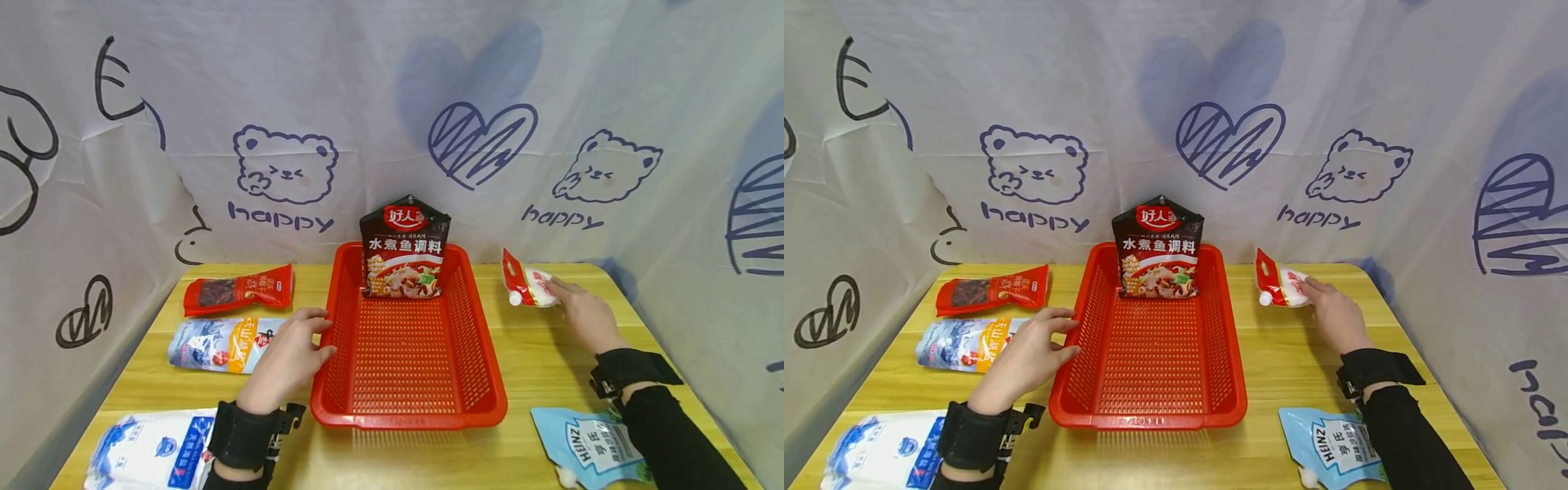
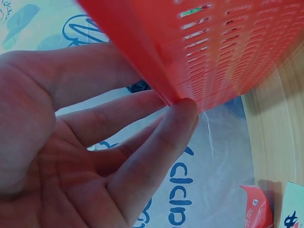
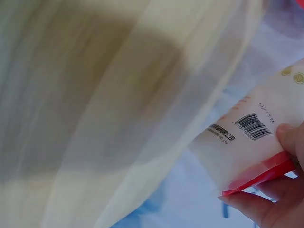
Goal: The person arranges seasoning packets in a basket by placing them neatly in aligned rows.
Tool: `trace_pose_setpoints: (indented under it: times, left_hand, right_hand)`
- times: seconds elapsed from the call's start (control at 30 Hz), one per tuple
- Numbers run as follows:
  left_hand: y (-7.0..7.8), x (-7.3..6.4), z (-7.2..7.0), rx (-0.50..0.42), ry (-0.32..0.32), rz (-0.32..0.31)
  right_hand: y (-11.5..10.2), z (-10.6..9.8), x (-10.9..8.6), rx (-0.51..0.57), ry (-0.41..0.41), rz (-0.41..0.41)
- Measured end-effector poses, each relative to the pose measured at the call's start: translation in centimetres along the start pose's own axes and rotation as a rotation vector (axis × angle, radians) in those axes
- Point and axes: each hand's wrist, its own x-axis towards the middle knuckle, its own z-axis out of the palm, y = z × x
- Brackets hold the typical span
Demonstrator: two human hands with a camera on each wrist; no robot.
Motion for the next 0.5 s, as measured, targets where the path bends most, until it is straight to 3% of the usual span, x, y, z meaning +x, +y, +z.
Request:
trace_pose_setpoints:
  times: [0.5]
  left_hand:
    - [0.0,0.0,0.1,0.022,0.01,0.006]
  right_hand:
    - [-7.0,-4.0,-0.2,0.067,0.275,-0.074]
